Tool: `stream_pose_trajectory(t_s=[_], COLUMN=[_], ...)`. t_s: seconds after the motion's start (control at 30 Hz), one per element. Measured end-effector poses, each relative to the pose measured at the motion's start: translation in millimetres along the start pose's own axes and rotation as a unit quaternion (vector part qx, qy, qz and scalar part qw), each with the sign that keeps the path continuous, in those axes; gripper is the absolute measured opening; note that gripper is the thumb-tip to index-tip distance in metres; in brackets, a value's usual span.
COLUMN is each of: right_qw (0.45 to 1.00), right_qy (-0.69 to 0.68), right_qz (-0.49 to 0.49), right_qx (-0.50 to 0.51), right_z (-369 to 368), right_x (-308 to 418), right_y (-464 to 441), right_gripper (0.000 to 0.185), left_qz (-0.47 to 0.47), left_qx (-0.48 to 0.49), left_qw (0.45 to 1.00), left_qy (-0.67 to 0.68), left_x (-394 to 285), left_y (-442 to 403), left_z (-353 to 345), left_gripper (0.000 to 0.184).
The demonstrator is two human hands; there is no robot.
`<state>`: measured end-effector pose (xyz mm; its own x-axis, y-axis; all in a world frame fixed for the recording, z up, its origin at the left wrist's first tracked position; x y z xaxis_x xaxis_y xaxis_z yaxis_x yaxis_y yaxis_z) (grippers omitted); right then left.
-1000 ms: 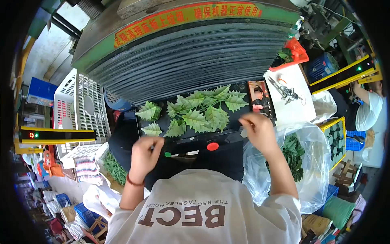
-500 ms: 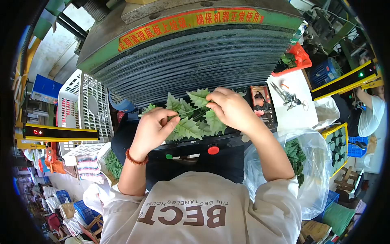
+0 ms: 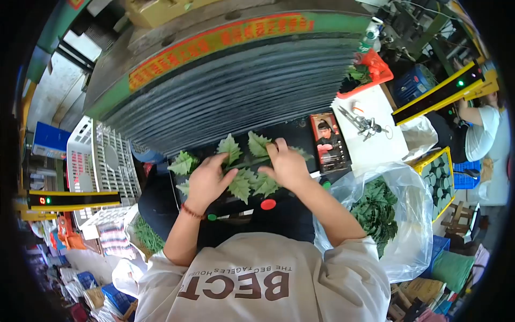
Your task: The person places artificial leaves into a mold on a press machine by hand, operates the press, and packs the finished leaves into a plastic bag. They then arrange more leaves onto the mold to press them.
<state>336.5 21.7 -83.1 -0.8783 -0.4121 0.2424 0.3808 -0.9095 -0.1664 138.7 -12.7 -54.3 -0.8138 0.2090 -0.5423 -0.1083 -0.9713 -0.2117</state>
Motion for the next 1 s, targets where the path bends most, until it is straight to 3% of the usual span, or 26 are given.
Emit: stream_pose_trajectory(t_s=[0.03,0.1,0.13,0.17,0.2,0.27,0.33,0.37,0.5,0.53,0.67,0.77,0.83,0.87,1.0], right_qw=[0.998,0.992,0.972,0.911,0.913,0.791,0.613,0.612,0.667,0.668,0.761,0.781,0.781,0.78,0.82], right_qy=[-0.037,-0.074,-0.232,-0.378,-0.376,-0.585,-0.756,-0.756,-0.677,-0.676,-0.624,-0.603,-0.582,-0.584,-0.545], right_qz=[0.006,0.007,0.035,0.064,0.064,-0.012,-0.091,-0.094,-0.08,-0.081,0.103,0.123,0.227,0.226,-0.003], right_qx=[-0.054,-0.103,0.027,0.15,0.146,0.181,0.211,0.213,0.301,0.301,0.143,0.109,-0.017,-0.013,0.173], right_z=[13.3,48.5,57.3,58.2,54.4,30.4,12.1,11.8,13.3,14.8,40.9,55.3,92.2,93.3,79.9], right_x=[6.0,23.7,39.0,54.0,60.7,73.7,79.9,78.9,74.6,74.8,79.9,88.2,100.4,98.4,79.3], right_y=[1.6,2.3,0.4,-0.1,-2.7,-3.1,0.1,1.9,5.1,1.1,-28.9,-22.9,-3.5,-3.1,-9.5], right_gripper=[0.042,0.044,0.04,0.035,0.035,0.029,0.023,0.023,0.011,0.011,0.008,0.007,0.008,0.008,0.007], left_qz=[-0.011,0.068,0.111,0.152,0.147,0.201,0.249,0.252,0.174,0.173,0.168,0.22,0.278,0.282,0.189], left_qx=[-0.001,-0.032,-0.045,-0.06,-0.061,-0.102,-0.132,-0.132,-0.015,-0.015,-0.07,-0.116,-0.164,-0.166,-0.133], left_qw=[1.0,0.983,0.962,0.933,0.933,0.803,0.612,0.61,0.854,0.854,0.73,0.712,0.69,0.688,0.706], left_qy=[0.002,0.166,0.244,0.321,0.322,0.551,0.739,0.739,0.49,0.491,0.658,0.657,0.648,0.647,0.669], left_x=[-7.0,-20.7,-26.0,-26.9,-27.2,-17.7,-11.2,-9.0,0.3,0.2,-2.3,20.5,39.2,42.7,41.4], left_y=[-6.7,-4.8,0.7,4.8,5.3,6.8,12.2,18.4,36.8,37.3,38.1,45.7,53.1,54.7,42.6], left_z=[3.7,21.8,29.1,31.7,30.9,21.4,9.5,12.2,44.1,43.3,34.1,35.5,38.4,40.1,50.1], left_gripper=[0.031,0.03,0.029,0.028,0.028,0.024,0.021,0.021,0.006,0.006,0.004,0.006,0.009,0.009,0.013])
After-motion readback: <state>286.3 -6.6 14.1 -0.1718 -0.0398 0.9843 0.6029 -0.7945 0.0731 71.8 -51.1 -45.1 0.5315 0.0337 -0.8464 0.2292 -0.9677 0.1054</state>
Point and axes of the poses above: each hand's wrist, its own y-axis away from the middle knuckle, its own z-axis out of the back of the hand, x = y × z, the point moved 4 cm from there along -y, towards the middle knuckle, and after that the axes turned 6 degrees about y, right-handed, at the moved point
